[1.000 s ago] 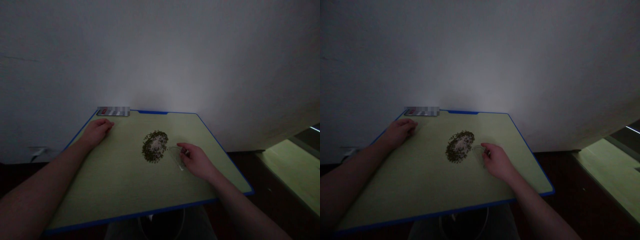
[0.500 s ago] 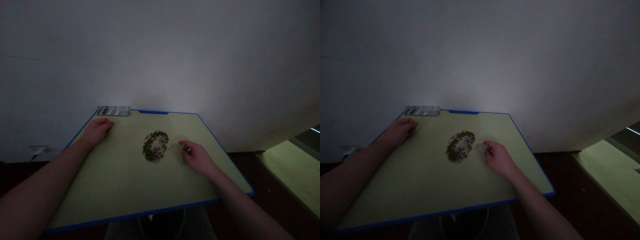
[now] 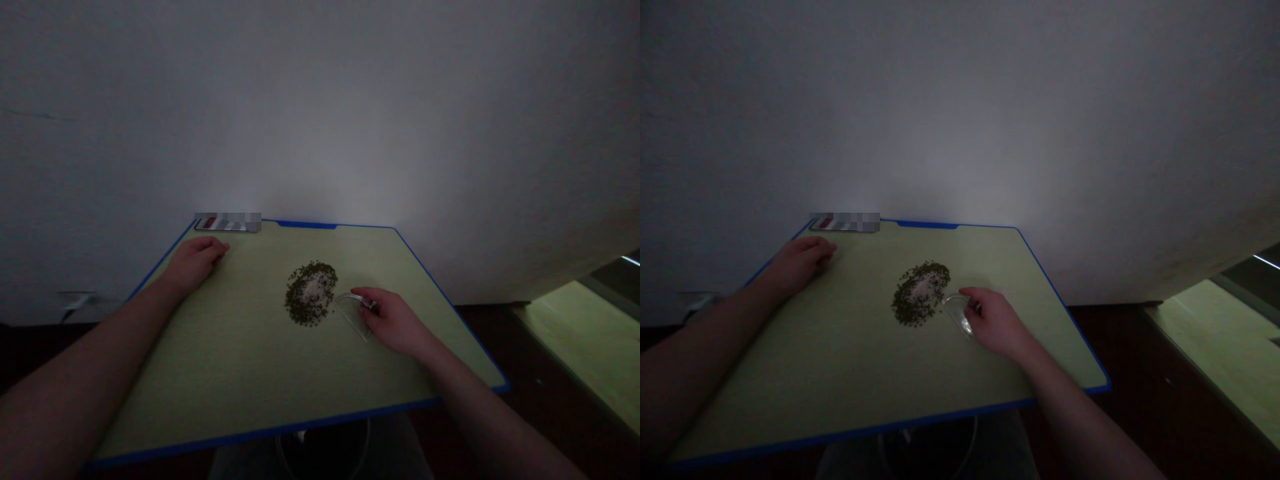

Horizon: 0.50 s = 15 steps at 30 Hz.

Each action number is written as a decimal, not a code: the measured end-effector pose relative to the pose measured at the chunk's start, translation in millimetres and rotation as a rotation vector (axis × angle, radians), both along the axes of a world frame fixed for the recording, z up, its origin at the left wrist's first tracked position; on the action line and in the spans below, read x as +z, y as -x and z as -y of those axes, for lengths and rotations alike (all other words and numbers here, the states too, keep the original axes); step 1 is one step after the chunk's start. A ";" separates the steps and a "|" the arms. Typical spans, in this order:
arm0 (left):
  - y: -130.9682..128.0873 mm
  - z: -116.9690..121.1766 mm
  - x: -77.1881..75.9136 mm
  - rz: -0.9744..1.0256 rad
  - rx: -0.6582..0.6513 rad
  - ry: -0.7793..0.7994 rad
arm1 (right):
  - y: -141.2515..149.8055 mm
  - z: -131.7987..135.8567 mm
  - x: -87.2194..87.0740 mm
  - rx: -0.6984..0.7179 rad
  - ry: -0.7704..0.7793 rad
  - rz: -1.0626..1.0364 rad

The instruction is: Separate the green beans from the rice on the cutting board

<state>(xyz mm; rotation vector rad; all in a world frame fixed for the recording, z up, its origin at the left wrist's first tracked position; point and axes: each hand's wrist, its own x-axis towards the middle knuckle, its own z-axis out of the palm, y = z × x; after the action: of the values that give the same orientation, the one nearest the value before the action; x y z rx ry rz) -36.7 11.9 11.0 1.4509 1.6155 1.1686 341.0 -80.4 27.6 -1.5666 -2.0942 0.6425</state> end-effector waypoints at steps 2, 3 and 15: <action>-2.1 0.6 2.0 -0.007 0.010 0.015 | 2.1 1.5 0.3 0.014 0.006 0.014; -2.9 0.8 2.9 -0.012 0.011 0.019 | 3.1 2.4 0.5 0.017 0.003 0.021; -0.5 1.3 2.3 -0.033 0.010 0.013 | -7.9 4.7 0.1 -0.072 0.004 0.046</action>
<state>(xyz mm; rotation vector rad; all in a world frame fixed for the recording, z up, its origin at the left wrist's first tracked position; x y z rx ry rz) -36.1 10.6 13.3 1.4629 1.6512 1.1436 348.9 -85.1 27.7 -1.6658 -2.0606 0.5916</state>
